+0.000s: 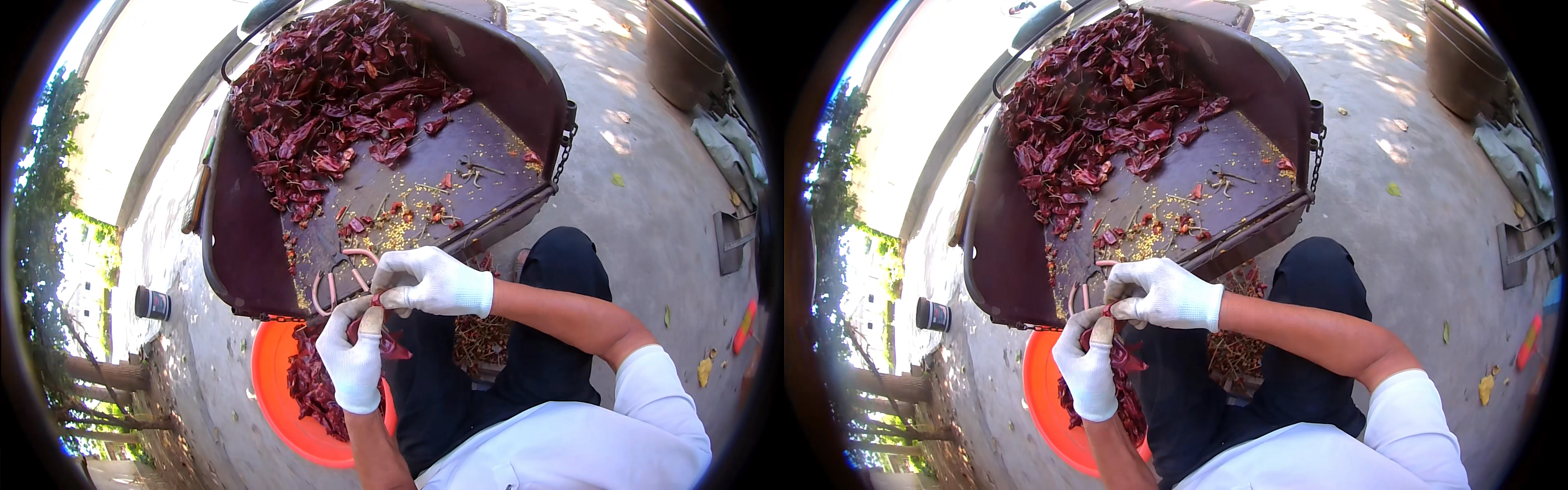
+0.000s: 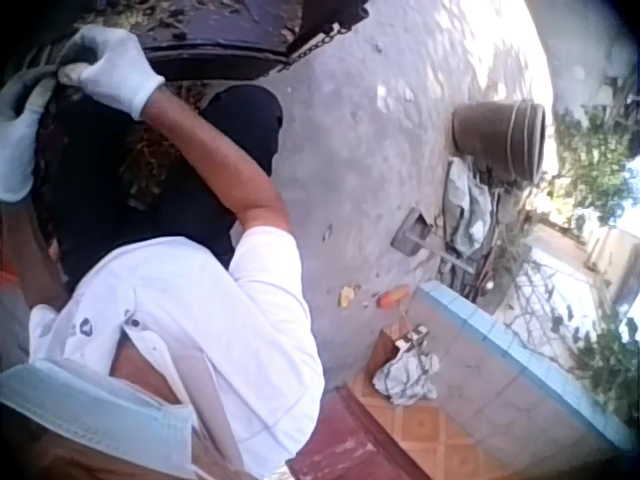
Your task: The person removes seeds from dried red chilies by hand and using scissors, placing the cleaned chili pieces into a red bucket.
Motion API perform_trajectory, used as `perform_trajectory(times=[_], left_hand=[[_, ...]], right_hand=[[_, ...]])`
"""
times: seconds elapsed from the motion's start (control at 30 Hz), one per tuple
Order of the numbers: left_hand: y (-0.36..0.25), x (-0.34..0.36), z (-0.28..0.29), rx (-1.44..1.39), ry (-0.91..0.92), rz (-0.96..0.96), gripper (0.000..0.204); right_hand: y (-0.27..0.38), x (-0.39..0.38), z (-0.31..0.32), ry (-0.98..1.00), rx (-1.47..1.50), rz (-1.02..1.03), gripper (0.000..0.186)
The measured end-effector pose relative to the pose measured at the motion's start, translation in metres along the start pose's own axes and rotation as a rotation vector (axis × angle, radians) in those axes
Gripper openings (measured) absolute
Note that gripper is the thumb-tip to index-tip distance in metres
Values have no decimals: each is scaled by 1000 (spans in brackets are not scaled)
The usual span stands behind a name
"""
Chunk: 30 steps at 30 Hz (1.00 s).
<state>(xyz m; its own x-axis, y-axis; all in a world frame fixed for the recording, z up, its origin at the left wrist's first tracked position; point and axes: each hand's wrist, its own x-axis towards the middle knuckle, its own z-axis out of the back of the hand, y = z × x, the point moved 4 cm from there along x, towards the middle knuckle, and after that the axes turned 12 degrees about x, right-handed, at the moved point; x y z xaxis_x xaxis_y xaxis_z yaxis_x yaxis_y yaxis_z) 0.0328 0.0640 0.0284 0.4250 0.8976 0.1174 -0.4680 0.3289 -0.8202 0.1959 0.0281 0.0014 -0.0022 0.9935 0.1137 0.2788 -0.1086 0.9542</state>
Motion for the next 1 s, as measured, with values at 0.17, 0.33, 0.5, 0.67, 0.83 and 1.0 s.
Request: perform_trajectory(times=[0.17, 0.33, 0.5, 0.67, 0.83, 1.0], left_hand=[[8, 1, -4, -27, -124, 32, 20], [13, 2, -5, -462, -56, 150, 28], [11, -5, 2, -448, -24, 75, 35], [-10, -15, 5, -245, -36, 35, 23], [-11, -22, 10, 22, -50, 24, 16], [3, -22, 19, 136, -108, -26, 14]], right_hand=[[-4, -1, -10, -49, -330, 338, 24], [-12, 6, -11, 56, 243, 6, 14], [-10, 4, -13, 103, 393, -17, 16], [-11, 0, -11, 71, 326, 0, 16], [-23, -7, -14, 39, 131, 10, 20], [-29, -10, -25, 48, 45, -15, 28]])
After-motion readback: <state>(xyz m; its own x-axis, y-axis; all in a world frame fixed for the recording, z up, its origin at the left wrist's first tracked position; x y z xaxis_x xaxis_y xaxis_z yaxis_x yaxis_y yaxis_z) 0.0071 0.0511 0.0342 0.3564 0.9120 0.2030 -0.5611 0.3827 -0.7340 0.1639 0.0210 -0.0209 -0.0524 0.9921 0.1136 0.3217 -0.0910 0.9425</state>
